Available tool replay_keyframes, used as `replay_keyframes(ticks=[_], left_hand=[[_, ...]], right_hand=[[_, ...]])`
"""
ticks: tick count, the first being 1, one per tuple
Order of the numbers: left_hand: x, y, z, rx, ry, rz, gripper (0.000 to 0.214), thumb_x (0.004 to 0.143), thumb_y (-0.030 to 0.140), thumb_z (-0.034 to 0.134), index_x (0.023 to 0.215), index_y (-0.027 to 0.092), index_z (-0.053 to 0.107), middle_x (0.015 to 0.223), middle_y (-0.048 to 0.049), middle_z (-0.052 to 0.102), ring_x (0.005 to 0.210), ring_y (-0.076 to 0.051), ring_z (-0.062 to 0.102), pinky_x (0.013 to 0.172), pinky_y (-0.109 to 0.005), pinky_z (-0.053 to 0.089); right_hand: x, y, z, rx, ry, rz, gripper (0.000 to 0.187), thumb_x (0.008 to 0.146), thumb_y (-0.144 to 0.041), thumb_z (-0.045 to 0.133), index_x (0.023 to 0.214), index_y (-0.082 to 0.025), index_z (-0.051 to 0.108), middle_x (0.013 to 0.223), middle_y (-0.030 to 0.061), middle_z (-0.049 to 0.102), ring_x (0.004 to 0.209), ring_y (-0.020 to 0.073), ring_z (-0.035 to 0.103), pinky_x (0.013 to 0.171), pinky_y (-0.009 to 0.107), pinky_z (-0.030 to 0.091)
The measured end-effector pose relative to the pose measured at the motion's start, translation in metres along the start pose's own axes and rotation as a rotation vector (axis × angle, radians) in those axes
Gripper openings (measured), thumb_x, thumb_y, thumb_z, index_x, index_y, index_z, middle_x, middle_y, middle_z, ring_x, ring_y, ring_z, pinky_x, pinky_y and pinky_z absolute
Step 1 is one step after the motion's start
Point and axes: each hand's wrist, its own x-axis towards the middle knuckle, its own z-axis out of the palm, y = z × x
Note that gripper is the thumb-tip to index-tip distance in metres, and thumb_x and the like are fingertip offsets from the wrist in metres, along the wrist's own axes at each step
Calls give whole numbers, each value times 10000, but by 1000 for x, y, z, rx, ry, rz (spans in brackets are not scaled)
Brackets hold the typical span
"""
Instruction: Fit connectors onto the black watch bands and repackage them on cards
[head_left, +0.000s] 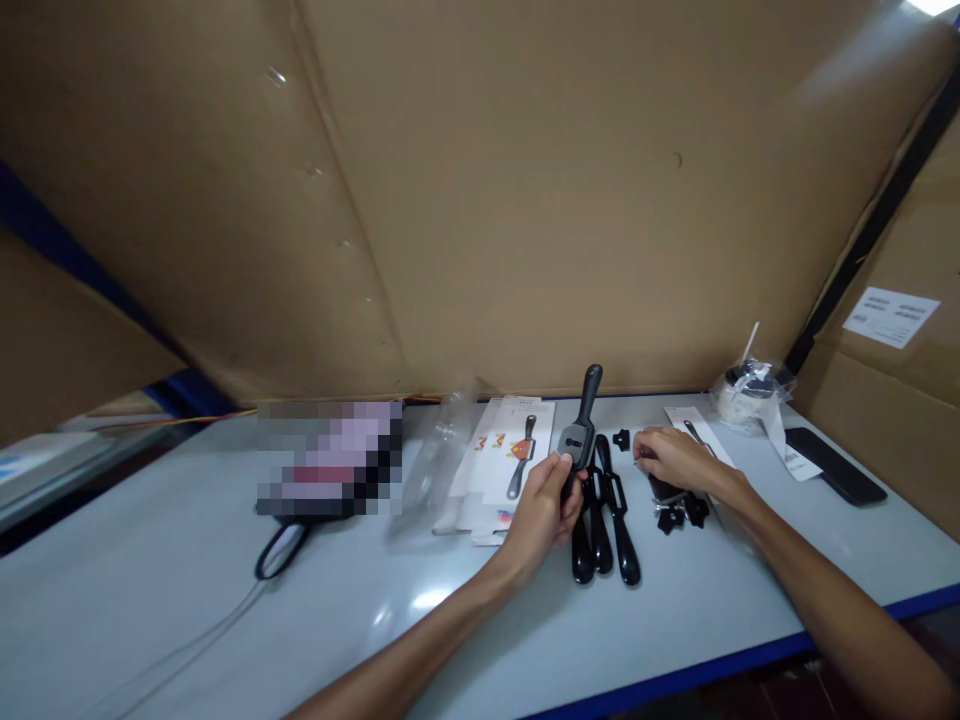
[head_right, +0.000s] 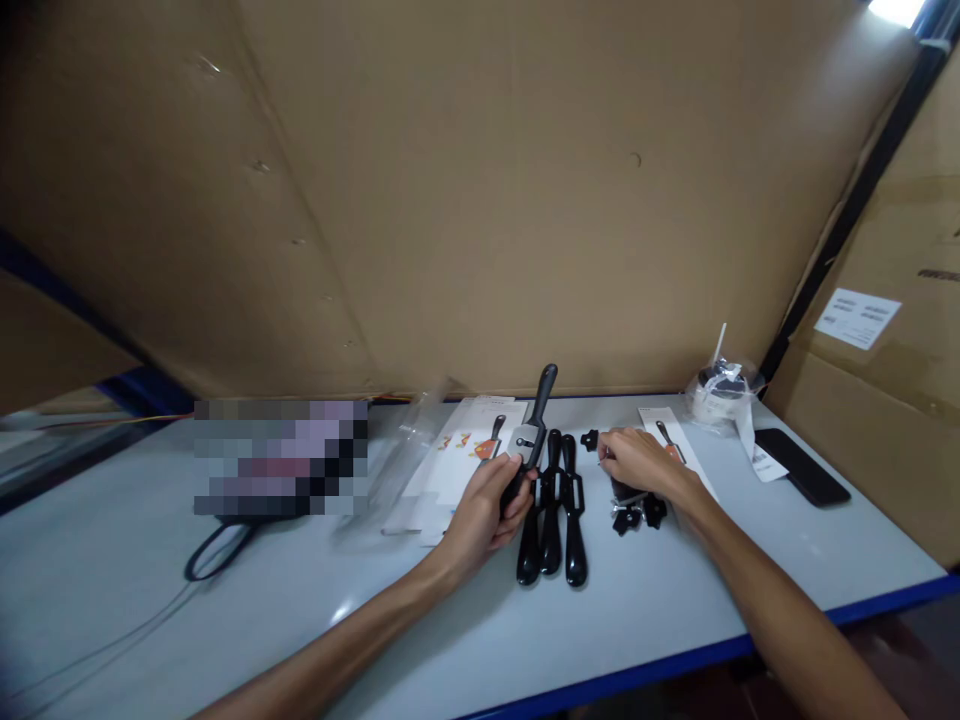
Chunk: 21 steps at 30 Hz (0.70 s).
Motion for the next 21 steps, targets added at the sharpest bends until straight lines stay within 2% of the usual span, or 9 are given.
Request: replay_keyframes(ticks=[11,15,18,20,21], left_hand=[[2,-5,-1,4,-7,-15,564,715,720,686,839,203,501,462,114,371,343,-44,212,285,-143,134],[3,-5,1,-6,15,9,563,705,717,693,841,206,500,456,118,361,341,-44,203,287,-142,124],[4,-6,1,5,10,30,571,698,726,693,831,205,503,455,116,362,339,-44,208,287,-144,126],[6,-7,1,25,-4,42,579,696,739,686,824,204,506,453,114,365,334,-45,213,284,-149,127],[6,-8,1,39,-9,46,582,698,746,680,822,204,507,450,114,366,331,-46,214,283,-151,128]], right_hand=[[3,0,13,2,98,-11,191,909,-171,568,1018,-203,722,1012,77,749,931,227,668,711,272,357],[4,2,14,7,133,-7,160,892,-183,587,973,-199,724,953,82,746,874,229,660,690,278,355],[5,-4,12,191,249,-28,146,903,-175,553,868,-184,695,828,58,715,787,195,627,690,275,368],[3,-15,9,458,309,-82,183,937,-253,529,825,-183,656,704,16,639,681,161,569,654,266,372],[2,-22,7,606,293,-122,206,948,-309,523,833,-186,642,657,-8,591,625,145,530,620,260,368]])
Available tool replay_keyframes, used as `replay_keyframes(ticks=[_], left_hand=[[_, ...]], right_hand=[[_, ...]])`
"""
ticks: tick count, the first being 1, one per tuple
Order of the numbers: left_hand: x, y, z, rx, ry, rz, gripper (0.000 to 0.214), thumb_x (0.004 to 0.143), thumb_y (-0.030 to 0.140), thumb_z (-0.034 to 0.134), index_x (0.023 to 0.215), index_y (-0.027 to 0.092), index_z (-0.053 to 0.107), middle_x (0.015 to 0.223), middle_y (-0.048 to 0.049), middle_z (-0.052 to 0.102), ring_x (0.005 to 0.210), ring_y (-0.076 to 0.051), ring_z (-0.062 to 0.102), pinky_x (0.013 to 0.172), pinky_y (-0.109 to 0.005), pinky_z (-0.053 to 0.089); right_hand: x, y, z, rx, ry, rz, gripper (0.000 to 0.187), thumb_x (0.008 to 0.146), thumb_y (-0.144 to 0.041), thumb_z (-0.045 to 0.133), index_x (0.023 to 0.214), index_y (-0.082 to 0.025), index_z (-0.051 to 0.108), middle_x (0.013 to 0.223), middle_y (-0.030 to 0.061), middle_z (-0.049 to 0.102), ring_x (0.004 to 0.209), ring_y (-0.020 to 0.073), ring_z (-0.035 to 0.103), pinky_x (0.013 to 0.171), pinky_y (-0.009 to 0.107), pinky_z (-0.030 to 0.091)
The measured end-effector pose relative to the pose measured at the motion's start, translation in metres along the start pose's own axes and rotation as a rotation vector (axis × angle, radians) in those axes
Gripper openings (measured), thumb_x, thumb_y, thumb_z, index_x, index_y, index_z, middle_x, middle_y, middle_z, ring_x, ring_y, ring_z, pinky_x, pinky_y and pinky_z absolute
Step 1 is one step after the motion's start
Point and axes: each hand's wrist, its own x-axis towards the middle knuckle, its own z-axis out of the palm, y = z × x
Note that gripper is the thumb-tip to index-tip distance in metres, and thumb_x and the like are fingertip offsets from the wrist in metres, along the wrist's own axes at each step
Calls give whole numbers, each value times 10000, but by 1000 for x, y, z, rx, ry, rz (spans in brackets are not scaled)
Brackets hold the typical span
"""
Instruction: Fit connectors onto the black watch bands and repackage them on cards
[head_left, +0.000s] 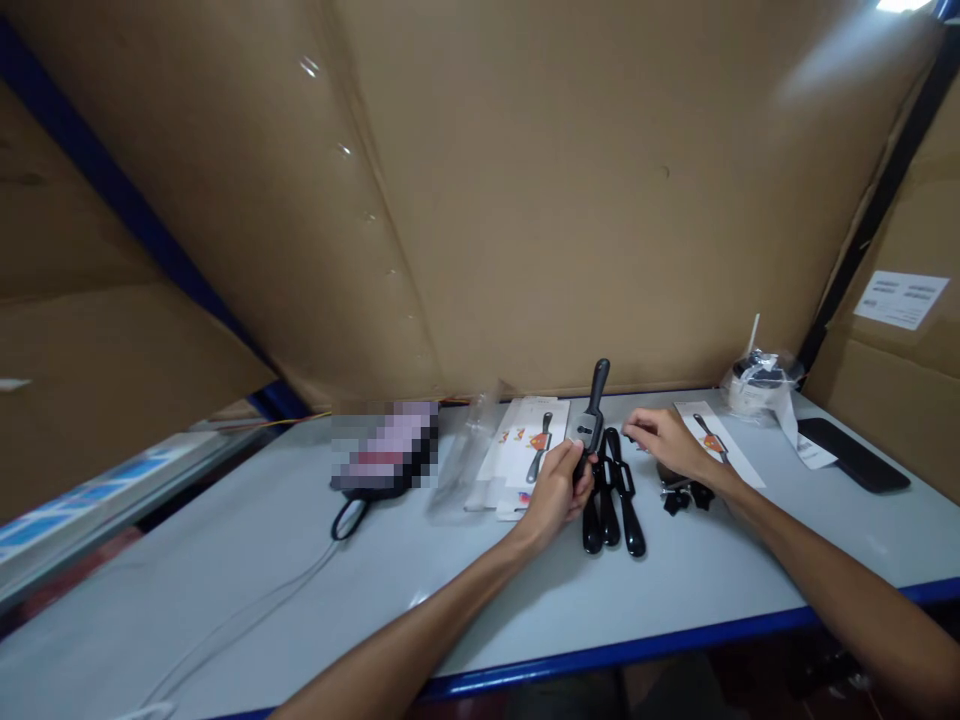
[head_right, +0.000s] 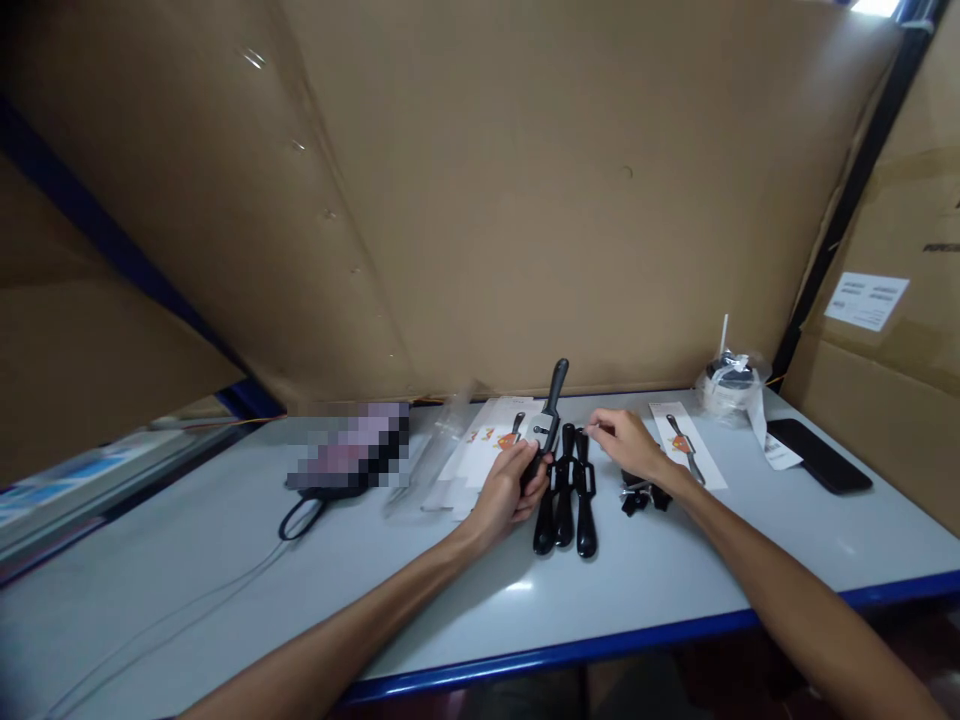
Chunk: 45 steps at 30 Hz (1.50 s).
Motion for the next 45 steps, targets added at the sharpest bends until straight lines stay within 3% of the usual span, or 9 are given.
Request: replay_keyframes(ticks=[3,6,22,45], left_hand=[[-1,-1,0,41,-17,3,581,712,754,662,819,204,508,446,112,370,325,-48,221,283,-155,134],[-2,-2,0,70,-40,1,571,730,750,650,805,204,502,445,109,372,325,-49,235,288,-158,144],[-6,-1,4,105,-90,113,541,812,747,599,840,218,486,469,113,380,329,-57,241,307,-172,189],[-1,-3,1,128,-102,163,570,791,767,613,759,212,487,428,101,380,299,-57,256,291,-183,187]], right_hand=[[-4,-18,8,356,-140,-17,251,932,-424,536,859,-194,605,621,-47,522,521,110,434,521,242,338],[-7,-25,16,481,-154,-9,279,898,-451,572,787,-196,562,609,-49,523,491,91,409,478,227,320],[-12,-29,29,574,5,-28,320,868,-454,620,687,-209,523,582,-30,600,433,85,411,444,223,321],[-11,-28,35,577,26,-13,314,855,-453,611,673,-214,521,587,-24,598,419,85,388,421,229,306]])
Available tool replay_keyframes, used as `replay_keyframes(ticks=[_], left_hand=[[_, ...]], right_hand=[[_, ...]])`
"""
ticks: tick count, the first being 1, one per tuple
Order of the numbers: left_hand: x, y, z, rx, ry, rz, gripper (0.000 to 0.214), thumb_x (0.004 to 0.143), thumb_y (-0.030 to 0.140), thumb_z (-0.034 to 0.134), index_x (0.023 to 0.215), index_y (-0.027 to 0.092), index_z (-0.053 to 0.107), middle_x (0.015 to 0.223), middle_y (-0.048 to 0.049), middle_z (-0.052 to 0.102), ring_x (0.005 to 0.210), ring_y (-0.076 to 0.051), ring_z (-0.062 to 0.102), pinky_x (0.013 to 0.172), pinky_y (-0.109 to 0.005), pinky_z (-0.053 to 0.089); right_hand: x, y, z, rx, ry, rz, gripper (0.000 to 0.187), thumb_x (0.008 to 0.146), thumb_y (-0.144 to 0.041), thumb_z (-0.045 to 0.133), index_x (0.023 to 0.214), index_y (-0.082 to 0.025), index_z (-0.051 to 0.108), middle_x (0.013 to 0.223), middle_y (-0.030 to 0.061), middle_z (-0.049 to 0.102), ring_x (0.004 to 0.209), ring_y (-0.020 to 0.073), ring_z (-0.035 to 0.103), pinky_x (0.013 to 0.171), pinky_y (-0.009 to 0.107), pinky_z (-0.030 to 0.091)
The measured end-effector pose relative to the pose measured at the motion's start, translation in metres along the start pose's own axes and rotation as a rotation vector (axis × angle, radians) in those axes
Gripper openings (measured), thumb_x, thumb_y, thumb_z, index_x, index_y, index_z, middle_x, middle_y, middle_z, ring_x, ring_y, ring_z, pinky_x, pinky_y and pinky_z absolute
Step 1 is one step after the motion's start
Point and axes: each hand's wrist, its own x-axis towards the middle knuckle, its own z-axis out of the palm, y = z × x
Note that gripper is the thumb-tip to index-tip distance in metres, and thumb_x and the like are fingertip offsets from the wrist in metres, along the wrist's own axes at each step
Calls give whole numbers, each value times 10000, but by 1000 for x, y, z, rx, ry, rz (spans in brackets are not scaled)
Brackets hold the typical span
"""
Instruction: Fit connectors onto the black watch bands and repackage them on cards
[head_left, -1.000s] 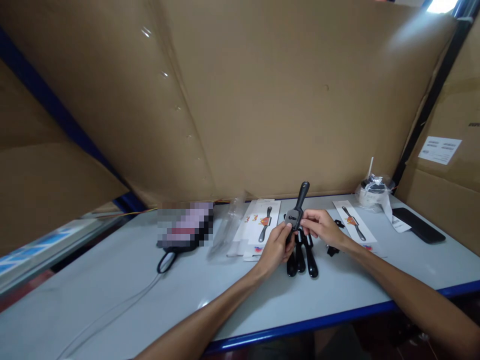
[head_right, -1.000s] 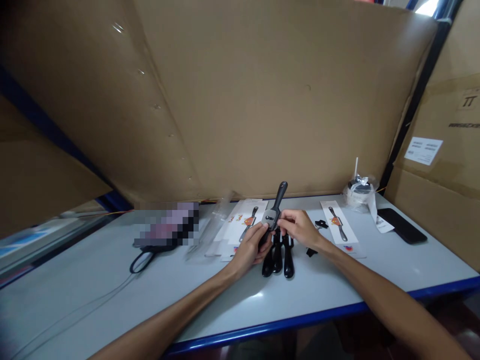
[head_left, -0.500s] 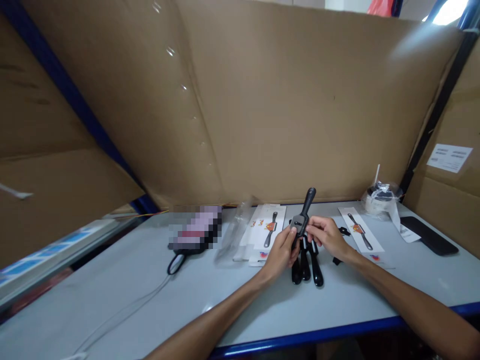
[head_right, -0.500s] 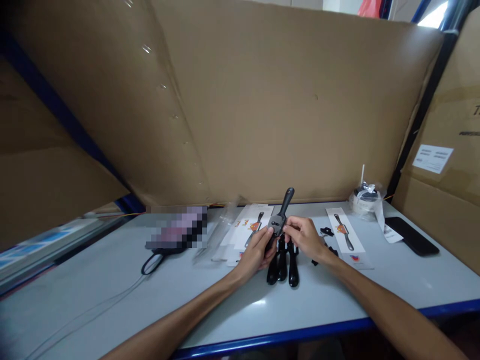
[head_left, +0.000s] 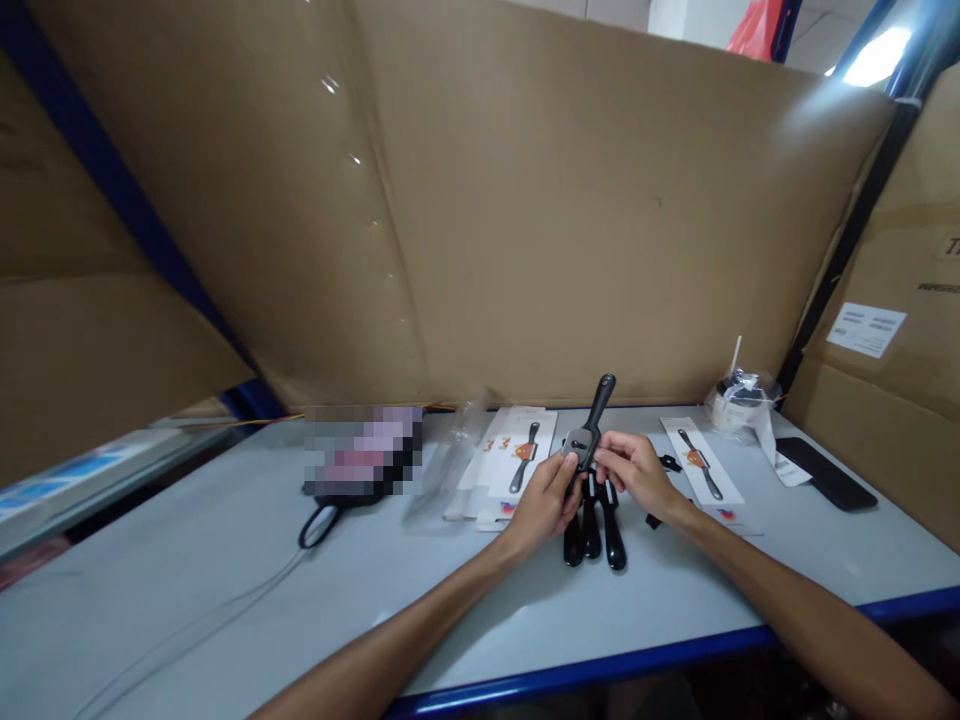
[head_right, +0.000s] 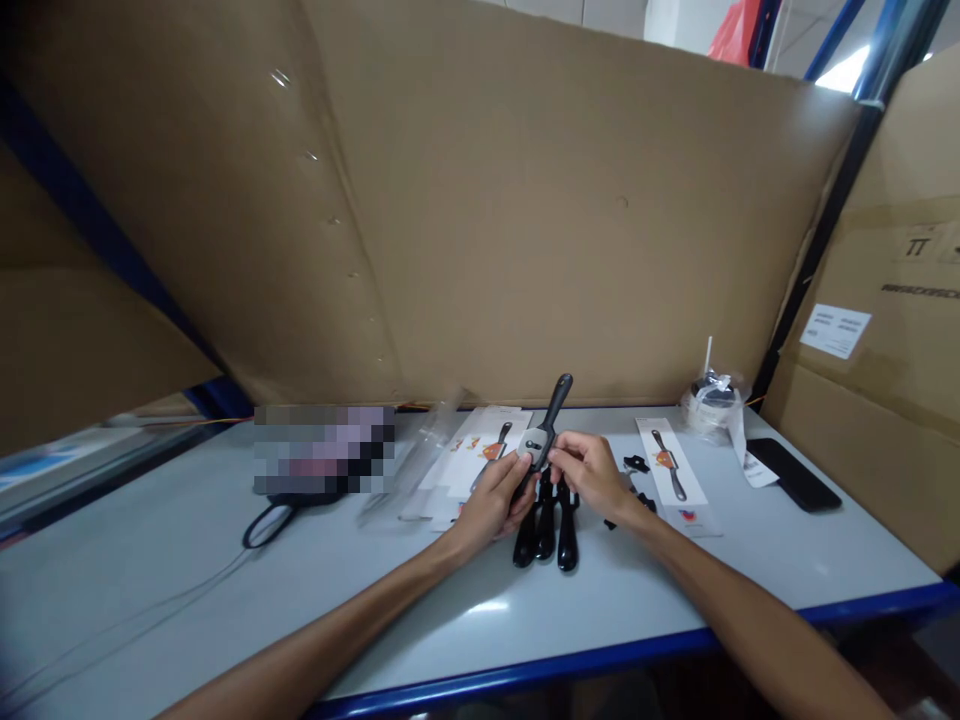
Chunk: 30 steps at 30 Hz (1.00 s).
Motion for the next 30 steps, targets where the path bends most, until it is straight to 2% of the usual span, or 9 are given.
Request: replay_keyframes(ticks=[3,6,8,10,13,18,23,26,30], left_hand=[[2,-2,-1,28,34,-2,611,746,810,626,740,218,478,426,99,375,308,-58,262,297,-188,197],[3,-2,-2,33,84,-37,635,719,835,627,727,225,449,442,102,375,318,-54,261,295,-180,195],[4,-1,-4,11,114,-57,620,727,819,633,750,226,450,454,108,376,322,-51,256,291,-170,180],[5,0,-5,-11,122,-70,594,744,791,638,781,225,464,460,113,377,322,-50,244,287,-162,164],[5,-1,-6,-20,113,-83,575,756,769,641,791,222,469,463,114,381,321,-48,241,284,-157,152],[4,-6,-6,-10,99,-87,588,754,779,643,799,217,473,464,111,384,315,-46,247,271,-160,150],[4,-7,-4,-7,121,-89,582,755,776,643,798,223,468,461,112,378,308,-51,241,253,-167,165],[3,-7,-3,1,124,-83,574,764,771,635,795,223,465,455,116,367,305,-52,234,251,-168,164],[3,-7,-4,12,113,-79,552,789,746,630,800,219,468,463,111,381,307,-52,249,258,-168,162]], right_hand=[[2,0,-1,-39,-15,15,324,867,-472,601,686,-214,526,579,-26,595,411,88,395,417,230,298],[7,-7,-18,-146,41,10,311,897,-488,564,765,-208,601,535,-36,567,414,103,395,436,232,300],[12,-11,-40,-249,236,-35,315,925,-491,527,837,-209,634,523,-45,534,444,116,407,474,236,318],[16,-12,-66,-391,454,-105,337,951,-486,482,810,-209,614,520,-46,487,489,130,432,529,248,342],[20,-5,-95,-664,575,-150,406,966,-474,446,659,-215,507,538,-34,450,540,132,421,578,265,317],[22,7,-103,-889,510,-93,451,957,-446,464,574,-218,394,531,-29,416,560,129,376,579,273,269],[21,7,-98,-1078,236,15,413,956,-389,508,596,-192,558,596,12,589,612,148,498,609,269,290],[20,10,-97,-1207,70,146,281,935,-368,570,777,-189,717,751,56,714,749,190,622,651,265,327],[18,17,-87,-1274,42,249,242,945,-340,585,1044,-204,759,979,100,771,942,240,679,740,282,380]])
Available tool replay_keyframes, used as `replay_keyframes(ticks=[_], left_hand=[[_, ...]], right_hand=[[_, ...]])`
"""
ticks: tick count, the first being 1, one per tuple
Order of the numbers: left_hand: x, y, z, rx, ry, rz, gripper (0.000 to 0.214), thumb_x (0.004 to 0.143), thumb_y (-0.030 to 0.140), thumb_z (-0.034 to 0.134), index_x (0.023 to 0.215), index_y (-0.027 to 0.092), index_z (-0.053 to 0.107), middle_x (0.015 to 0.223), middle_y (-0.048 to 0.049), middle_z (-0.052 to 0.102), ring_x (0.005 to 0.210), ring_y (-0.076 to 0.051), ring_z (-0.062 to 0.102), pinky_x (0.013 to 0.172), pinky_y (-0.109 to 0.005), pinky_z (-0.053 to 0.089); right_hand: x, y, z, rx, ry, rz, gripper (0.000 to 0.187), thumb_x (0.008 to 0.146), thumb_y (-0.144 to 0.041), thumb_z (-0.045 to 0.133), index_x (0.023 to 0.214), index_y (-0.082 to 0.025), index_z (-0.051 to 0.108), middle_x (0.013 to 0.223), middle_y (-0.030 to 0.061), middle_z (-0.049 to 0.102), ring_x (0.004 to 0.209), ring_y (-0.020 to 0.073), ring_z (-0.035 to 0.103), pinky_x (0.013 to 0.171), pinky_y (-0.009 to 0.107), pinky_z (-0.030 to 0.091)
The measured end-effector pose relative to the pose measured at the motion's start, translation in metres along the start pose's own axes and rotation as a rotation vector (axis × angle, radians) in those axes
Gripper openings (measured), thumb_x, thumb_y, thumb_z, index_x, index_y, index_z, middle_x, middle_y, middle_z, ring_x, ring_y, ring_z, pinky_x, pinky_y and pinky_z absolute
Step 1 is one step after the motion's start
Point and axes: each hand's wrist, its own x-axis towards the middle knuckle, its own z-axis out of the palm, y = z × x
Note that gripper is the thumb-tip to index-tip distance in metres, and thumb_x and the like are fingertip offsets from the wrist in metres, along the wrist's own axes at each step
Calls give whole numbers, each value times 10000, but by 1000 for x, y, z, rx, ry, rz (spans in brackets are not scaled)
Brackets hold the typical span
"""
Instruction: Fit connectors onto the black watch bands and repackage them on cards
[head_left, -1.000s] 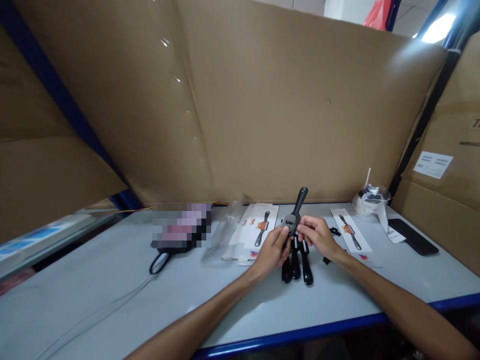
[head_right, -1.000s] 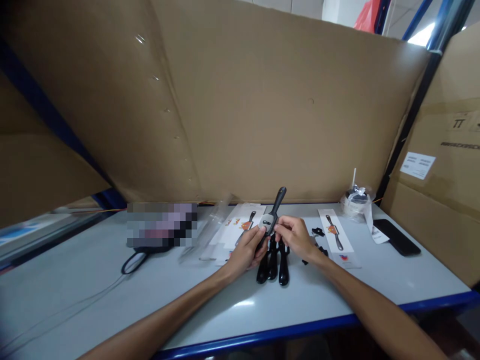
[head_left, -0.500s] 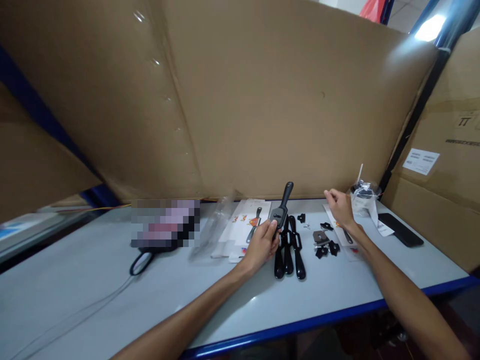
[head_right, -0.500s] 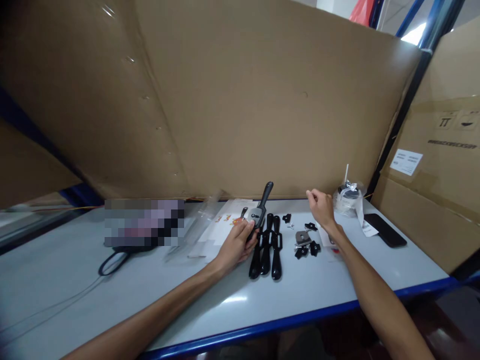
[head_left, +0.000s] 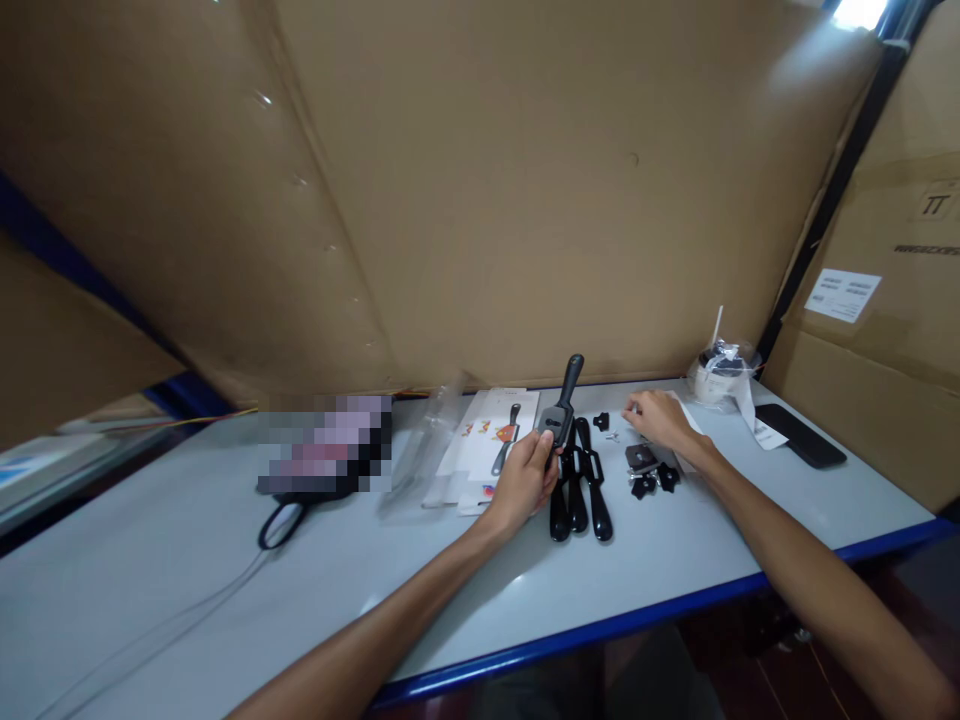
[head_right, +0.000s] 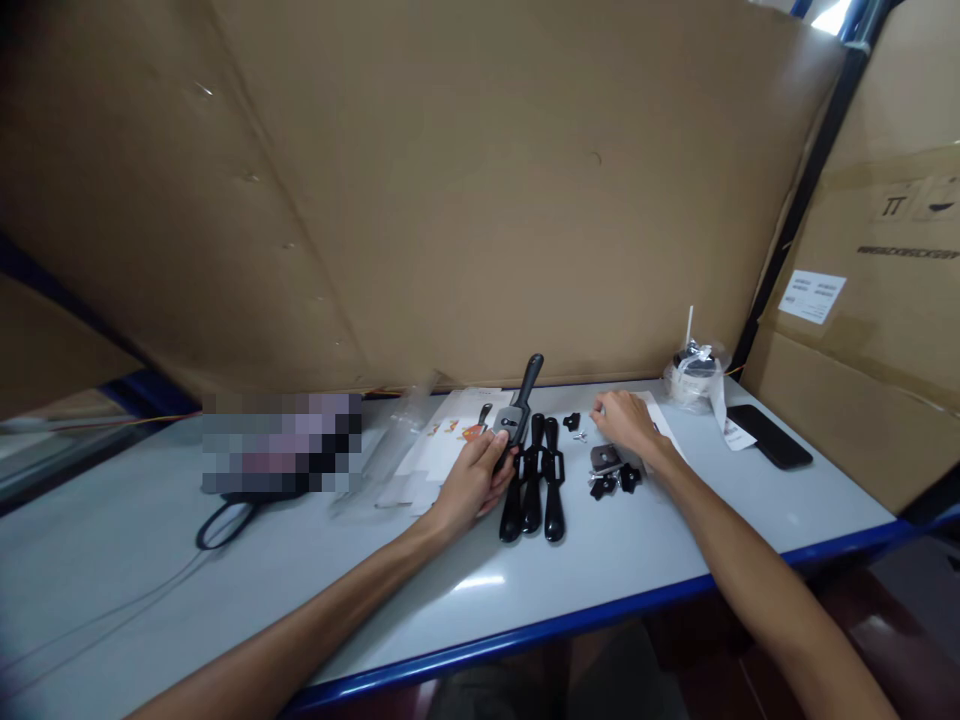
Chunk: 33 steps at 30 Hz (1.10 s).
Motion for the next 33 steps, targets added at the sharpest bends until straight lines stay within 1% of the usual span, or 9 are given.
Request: replay_keyframes(ticks=[5,9,13,16,18,21,24,27,33], left_hand=[[1,-1,0,8,2,-15,555,791,751,629,796,222,460,455,115,377,298,-51,249,262,-171,168],[1,-3,2,22,-8,4,567,784,764,621,786,219,463,454,109,387,298,-51,257,268,-174,178],[1,-6,4,30,-9,20,589,776,795,591,780,222,457,455,113,374,303,-50,251,270,-176,192],[3,-7,4,24,-24,27,572,783,780,593,779,225,452,454,113,378,297,-52,250,271,-178,184],[3,-7,4,0,-33,22,569,780,776,599,781,228,449,454,114,380,293,-52,238,269,-178,167],[3,-5,4,-56,-36,-10,589,755,793,614,797,230,446,468,119,380,303,-45,215,271,-172,154],[3,-3,4,-83,-22,-37,603,742,802,623,815,230,445,476,124,375,316,-42,213,283,-164,166],[3,-4,5,-53,1,-31,616,735,821,614,808,234,440,466,123,367,319,-48,224,289,-168,169],[4,-13,6,60,35,45,572,795,792,581,773,233,461,457,96,393,319,-77,277,326,-212,188]], right_hand=[[-4,-19,13,10,-16,-48,379,991,-435,567,1227,-168,696,1170,139,733,1071,249,657,847,291,422],[2,-25,23,-12,-32,-63,368,960,-467,625,1192,-191,700,1260,139,688,1127,250,636,883,292,430],[18,-21,36,117,-46,-20,267,870,-371,738,1064,-190,710,1107,110,735,1002,233,670,788,276,427],[30,-17,46,379,-16,72,272,721,-233,817,954,-195,681,873,32,737,808,188,664,669,248,397],[36,-15,49,519,26,116,203,680,-169,788,815,-196,639,731,-12,687,712,164,634,631,239,383],[37,-12,43,602,83,128,169,712,-177,713,693,-201,547,658,-21,632,667,154,616,619,242,403],[26,-13,25,891,150,97,178,714,-261,706,808,-207,565,615,-48,594,580,154,612,550,248,413],[5,-27,5,1265,204,7,337,699,-377,747,939,-197,593,604,-47,617,556,172,648,513,255,441],[-27,-77,-4,1437,30,-46,375,701,-473,754,862,-206,546,604,-17,659,523,176,666,471,255,495]])
